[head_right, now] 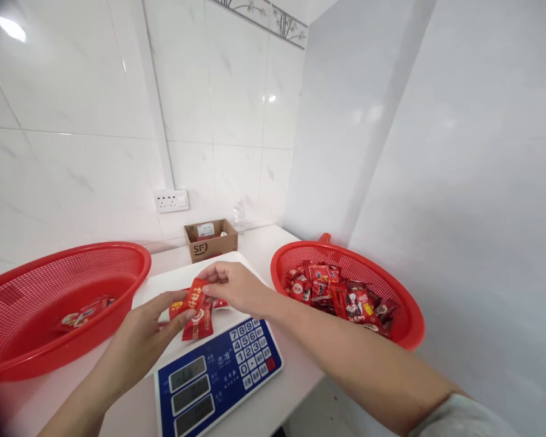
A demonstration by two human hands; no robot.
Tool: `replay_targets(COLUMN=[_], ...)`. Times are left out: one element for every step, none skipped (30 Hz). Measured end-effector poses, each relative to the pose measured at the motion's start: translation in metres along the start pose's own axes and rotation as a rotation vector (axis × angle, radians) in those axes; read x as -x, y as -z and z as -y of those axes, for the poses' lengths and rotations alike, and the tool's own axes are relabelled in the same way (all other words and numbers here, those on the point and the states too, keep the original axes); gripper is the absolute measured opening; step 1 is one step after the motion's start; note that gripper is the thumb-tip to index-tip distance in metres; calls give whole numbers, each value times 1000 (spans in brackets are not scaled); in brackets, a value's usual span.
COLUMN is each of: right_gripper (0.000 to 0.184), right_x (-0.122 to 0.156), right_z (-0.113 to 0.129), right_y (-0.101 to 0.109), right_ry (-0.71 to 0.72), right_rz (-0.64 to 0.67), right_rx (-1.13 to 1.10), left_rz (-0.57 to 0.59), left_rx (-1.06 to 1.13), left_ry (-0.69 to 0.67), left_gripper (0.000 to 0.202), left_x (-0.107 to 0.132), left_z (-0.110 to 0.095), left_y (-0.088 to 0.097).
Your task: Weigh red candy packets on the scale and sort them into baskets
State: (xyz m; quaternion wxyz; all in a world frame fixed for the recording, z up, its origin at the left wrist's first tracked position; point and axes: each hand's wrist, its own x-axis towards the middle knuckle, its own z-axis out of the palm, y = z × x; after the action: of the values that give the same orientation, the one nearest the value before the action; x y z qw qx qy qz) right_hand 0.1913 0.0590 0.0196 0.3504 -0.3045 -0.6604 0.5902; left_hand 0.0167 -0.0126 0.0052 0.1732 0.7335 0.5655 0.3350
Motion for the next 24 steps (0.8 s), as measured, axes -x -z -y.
replay_targets(right_gripper=[15,14,13,13,14,16,19,22,24,24,22,17,12,7,6,8,9,10,10,10,10,10,12,15], right_x=[0,0,0,0,0,0,0,-1,-2,-4,-7,-10,-13,-16,-19,-21,-23,-24,-24,-22,-21,-18,-16,-14], right_z=[0,0,0,0,0,0,-1,-1,-3,-4,-5,-7,-8,-9,-10,-11,-12,-13,-13,-13,-13,-12,-12,-11], right_y=[-2,-4,-6,-7,-8,-8,-9,-9,-9,-10,-10,-10,-10,-10,-10,-10,-11,-11,-12,-13,-14,-15,-16,-16], right_ry=[-9,-21,-34,-47,-62,-80,-104,-133,-165,-199,-229,-253,-267,-271,-263,-246,-220,-190,-159,-130,-101,-74,-51,-33], right_rz=[4,3,1,4,14,31,55,80,100,105,95,76,47,10,-23,-48,-63,-65,-58,-44,-28,-14,-3,3], right_rx=[-19,-34,-45,-54,-68,-88,-113,-141,-168,-192,-208,-216,-215,-203,-180,-149,-114,-80,-50,-31,-21,-16,-14,-16], left_rz=[-3,-11,-33,-67,-107,-147,-180,-205,-229,-247,-261,-269,-270,-261,-241,-214,-187,-157,-123,-90,-66,-54,-55,-64], left_rx=[15,25,26,14,-11,-44,-77,-108,-135,-157,-171,-175,-163,-132,-80,-7,80,173,272,372,469,555,627,684], left_ry=[0,-1,-3,-10,-24,-50,-87,-129,-173,-211,-235,-238,-221,-186,-137,-76,-9,57,113,154,178,186,184,180], left_gripper=[28,27,26,25,23,22,22,22,23,24,26,26,26,24,22,25,31,37,40,39,36,33,30,28], left_x=[0,0,-1,-1,-2,-3,-4,-5,-6,-8,-9,-10,-11,-11,-11,-12,-12,-12,-12,-12,-13,-13,-13,-14], left_z=[0,0,1,3,6,9,12,16,19,22,25,27,28,29,29,28,27,26,26,25,24,24,23,22], left_y=[1,1,1,0,-1,-2,-4,-5,-7,-8,-8,-8,-8,-7,-5,-3,-1,0,2,3,4,5,5,6])
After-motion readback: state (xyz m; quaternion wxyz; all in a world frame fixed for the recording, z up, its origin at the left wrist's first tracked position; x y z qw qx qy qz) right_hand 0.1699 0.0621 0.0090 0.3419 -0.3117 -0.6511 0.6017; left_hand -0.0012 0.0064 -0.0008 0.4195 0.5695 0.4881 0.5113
